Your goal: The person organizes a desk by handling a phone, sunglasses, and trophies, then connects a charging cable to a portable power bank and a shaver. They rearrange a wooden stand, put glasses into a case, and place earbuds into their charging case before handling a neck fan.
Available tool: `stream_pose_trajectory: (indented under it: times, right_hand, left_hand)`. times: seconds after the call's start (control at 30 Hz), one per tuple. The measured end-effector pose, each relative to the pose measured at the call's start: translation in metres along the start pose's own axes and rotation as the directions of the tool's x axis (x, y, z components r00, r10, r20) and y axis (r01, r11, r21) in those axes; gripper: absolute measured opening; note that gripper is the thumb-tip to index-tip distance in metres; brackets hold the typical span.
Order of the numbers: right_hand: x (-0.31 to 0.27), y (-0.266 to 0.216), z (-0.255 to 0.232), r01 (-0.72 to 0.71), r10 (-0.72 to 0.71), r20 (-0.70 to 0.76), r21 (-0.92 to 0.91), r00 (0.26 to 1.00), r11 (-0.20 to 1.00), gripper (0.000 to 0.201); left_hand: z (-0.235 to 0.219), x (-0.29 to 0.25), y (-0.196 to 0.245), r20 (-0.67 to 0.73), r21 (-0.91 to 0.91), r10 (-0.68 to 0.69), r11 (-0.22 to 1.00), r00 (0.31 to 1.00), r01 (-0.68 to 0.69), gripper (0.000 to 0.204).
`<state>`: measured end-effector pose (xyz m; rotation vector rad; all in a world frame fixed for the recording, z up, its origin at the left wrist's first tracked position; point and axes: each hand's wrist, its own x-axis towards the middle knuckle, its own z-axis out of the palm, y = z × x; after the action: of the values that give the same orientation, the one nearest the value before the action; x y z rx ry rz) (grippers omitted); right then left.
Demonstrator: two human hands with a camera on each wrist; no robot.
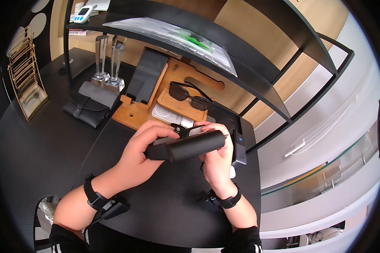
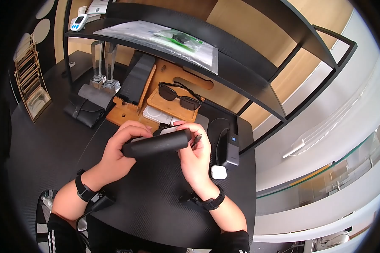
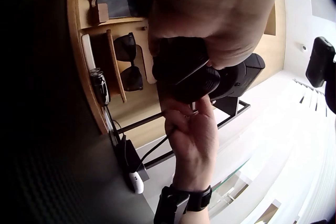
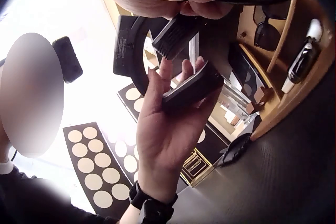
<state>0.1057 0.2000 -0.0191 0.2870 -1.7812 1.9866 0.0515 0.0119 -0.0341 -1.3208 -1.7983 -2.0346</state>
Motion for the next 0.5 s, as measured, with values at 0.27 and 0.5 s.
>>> stream_pose_trajectory:
  times: [0.27,0.5]
  right_hand:
    - [-0.001,0.000,0.001,0.285,-0.287,0.016,-0.193,0.958,0.939,0.020]
    - [-0.008,-0.011,0.005,0.469,-0.474,0.063,-0.307,0.878,0.828,0.018]
  left_hand:
    - [0.001,0.001,0.001,-0.076,0.124,0.019,0.992,0.997,-0.010,0.027]
    - [0.000,0.000,0.007,-0.071,0.257,0.075,0.965,0.995,-0.054,0.020]
